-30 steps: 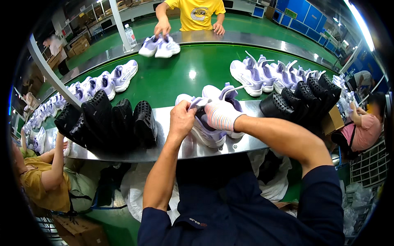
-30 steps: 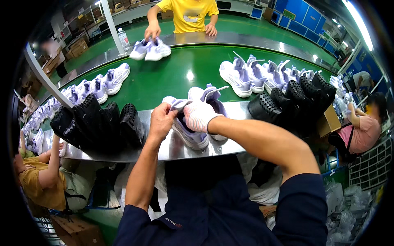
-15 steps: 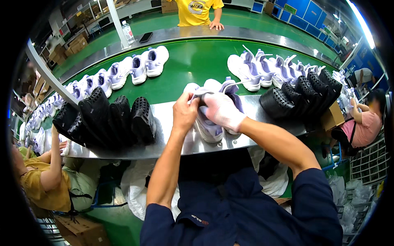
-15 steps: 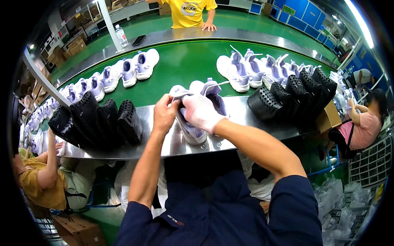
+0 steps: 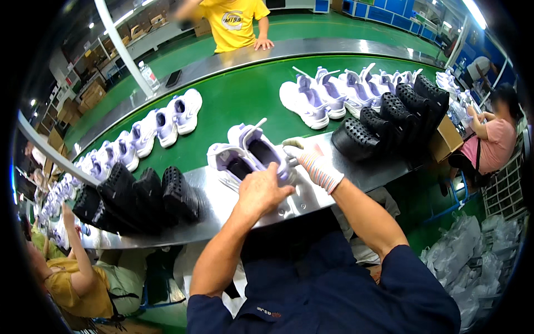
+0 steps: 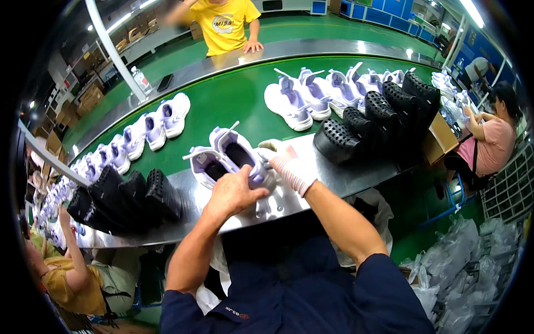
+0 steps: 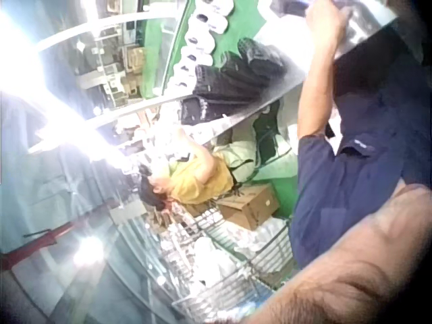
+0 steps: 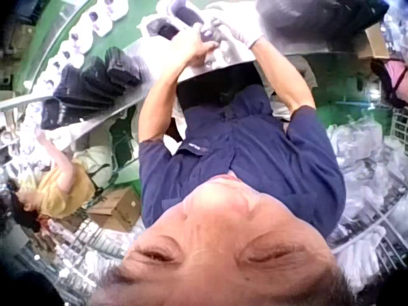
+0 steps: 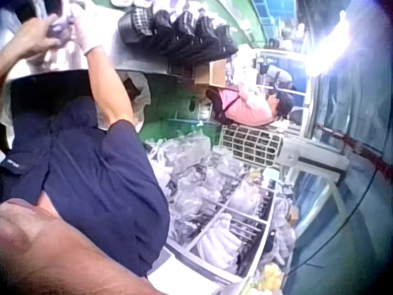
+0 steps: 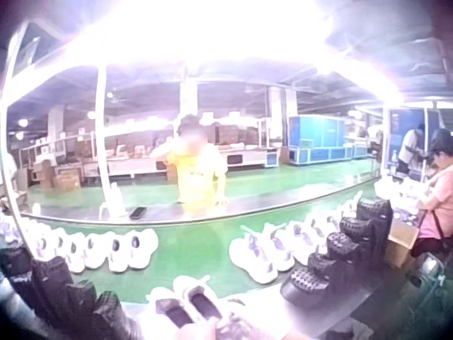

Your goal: The person takes shoes from a conveyor belt, picks up plastic shoe inserts, and inserts them into the shoes by hand.

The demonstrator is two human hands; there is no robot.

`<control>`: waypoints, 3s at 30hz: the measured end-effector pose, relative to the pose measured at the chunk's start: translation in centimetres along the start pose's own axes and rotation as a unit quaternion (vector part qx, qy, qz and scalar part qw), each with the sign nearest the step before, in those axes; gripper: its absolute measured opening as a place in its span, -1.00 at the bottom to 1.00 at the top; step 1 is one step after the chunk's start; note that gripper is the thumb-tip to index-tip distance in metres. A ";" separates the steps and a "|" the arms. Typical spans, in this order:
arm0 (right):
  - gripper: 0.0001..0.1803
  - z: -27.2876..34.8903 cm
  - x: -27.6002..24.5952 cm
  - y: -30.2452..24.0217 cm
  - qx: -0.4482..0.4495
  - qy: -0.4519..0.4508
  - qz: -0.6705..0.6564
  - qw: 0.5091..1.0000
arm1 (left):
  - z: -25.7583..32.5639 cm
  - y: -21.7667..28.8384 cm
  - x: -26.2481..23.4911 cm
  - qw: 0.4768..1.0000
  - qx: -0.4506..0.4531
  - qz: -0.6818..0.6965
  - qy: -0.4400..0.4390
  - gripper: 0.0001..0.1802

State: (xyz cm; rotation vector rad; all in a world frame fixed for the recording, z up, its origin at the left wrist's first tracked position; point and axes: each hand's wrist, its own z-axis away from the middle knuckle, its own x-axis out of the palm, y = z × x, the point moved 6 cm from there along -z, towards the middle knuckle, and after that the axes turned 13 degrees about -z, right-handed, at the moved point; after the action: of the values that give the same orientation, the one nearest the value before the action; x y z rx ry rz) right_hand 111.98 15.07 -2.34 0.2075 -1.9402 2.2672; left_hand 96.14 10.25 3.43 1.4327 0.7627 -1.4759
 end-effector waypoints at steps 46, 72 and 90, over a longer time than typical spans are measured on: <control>-0.41 11.9 -29.7 -22.9 -0.340 0.438 0.598 0.579 | -1.2 2.2 -2.0 0.987 0.085 -0.133 0.029 -0.39; -0.64 20.8 -5.9 -13.3 -0.258 -0.265 0.620 0.692 | 3.6 12.5 -3.7 0.932 0.337 0.097 -0.092 -0.30; -0.53 5.9 -5.4 -11.7 -0.075 -0.228 0.516 0.822 | -10.6 3.3 -2.5 0.994 0.013 0.102 0.042 -0.81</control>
State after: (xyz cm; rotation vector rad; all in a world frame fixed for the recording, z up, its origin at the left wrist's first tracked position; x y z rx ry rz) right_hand 119.64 10.93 8.78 -0.5143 -2.9942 2.7850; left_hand 103.24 19.01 5.01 1.5516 0.6305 -1.2800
